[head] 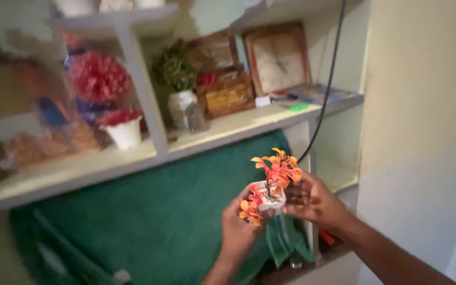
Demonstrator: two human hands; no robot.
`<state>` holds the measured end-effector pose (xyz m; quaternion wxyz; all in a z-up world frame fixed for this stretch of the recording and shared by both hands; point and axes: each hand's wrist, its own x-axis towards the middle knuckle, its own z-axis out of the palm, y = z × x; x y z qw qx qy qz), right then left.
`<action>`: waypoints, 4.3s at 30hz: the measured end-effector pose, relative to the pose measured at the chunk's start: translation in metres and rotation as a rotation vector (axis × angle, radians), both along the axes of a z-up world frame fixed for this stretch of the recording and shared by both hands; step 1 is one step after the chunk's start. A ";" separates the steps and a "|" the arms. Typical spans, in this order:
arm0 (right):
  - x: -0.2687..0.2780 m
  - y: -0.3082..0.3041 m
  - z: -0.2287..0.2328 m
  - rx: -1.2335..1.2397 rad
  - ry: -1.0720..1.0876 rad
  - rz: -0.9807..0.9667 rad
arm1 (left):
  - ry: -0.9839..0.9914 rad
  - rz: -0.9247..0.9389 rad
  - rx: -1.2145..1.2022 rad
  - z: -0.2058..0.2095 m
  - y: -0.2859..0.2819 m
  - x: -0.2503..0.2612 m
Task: The person wipes a small potted artificial plant with a red cloth, cleaning the pot and the orange flowers. After cleaning, the person places the plant on a shelf next to other decorative items.
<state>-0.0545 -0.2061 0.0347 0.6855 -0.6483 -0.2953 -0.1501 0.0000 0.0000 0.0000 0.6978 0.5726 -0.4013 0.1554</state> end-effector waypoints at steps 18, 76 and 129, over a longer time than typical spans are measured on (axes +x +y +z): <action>0.012 0.082 -0.101 -0.086 0.194 0.236 | 0.318 0.212 -0.011 -0.068 0.094 -0.084; 0.176 0.286 -0.420 -0.639 0.461 -0.107 | 0.328 0.592 0.310 -0.356 0.270 0.069; 0.128 0.429 -0.189 -0.463 -0.205 -0.093 | 0.731 0.524 -0.554 -0.316 0.319 -0.039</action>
